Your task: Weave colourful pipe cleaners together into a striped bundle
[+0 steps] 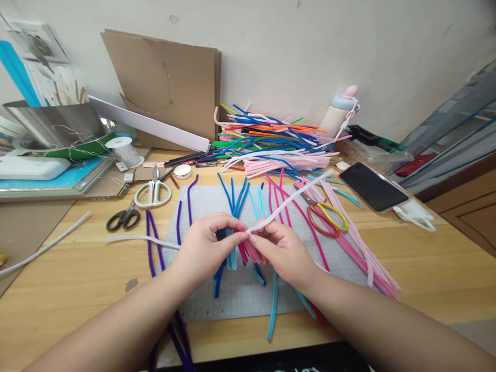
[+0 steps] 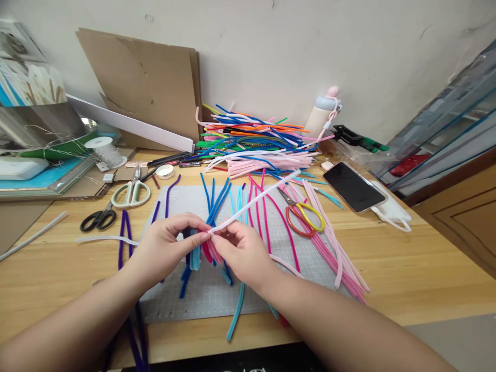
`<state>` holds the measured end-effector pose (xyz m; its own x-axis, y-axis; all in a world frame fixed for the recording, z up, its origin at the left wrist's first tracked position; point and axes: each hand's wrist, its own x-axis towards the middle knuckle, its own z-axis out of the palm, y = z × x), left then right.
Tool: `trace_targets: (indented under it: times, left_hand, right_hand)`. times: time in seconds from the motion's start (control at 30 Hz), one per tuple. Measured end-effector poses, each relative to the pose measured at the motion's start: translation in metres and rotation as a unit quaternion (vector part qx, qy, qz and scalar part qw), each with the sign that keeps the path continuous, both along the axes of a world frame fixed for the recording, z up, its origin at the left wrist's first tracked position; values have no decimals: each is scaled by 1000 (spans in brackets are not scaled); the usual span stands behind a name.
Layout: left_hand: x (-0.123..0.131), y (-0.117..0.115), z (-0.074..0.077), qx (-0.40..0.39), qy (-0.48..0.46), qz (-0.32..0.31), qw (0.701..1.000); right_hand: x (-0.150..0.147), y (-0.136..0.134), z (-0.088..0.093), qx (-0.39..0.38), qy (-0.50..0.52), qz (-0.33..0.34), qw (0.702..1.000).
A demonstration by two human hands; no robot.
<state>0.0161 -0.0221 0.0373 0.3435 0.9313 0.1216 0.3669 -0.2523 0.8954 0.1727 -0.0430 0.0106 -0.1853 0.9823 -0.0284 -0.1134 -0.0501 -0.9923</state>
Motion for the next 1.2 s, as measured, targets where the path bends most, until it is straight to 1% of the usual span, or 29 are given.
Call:
trace_targets:
  times: [0.1,0.23,0.5,0.67,0.83,1.0,1.2]
  left_hand:
    - [1,-2,2,-2,0,2,1000]
    - [1,-3,3,15,2,-3,1000]
    - [0,-4,-1,21,9,-3,1000]
    - [0,-2,-3,11,-11,19,1000]
    - [0,-2,0,10,36,4,999]
    - [0,-3,2,30,30,-1,999]
    - [0,-3,2,41,16,-19,999]
  right_hand:
    - [0,0,0,0,1,2,1000]
    - [0,0,0,8,0,-2,1000]
    - [1,0,0,13,-1,8,1000]
    - [1,0,-1,13,3,-1,1000]
    - [1,-1,0,11,6,-3,1000]
    - [1,-1,3,2,14,4,1000]
    - [3,-2,1,5,12,3,1000]
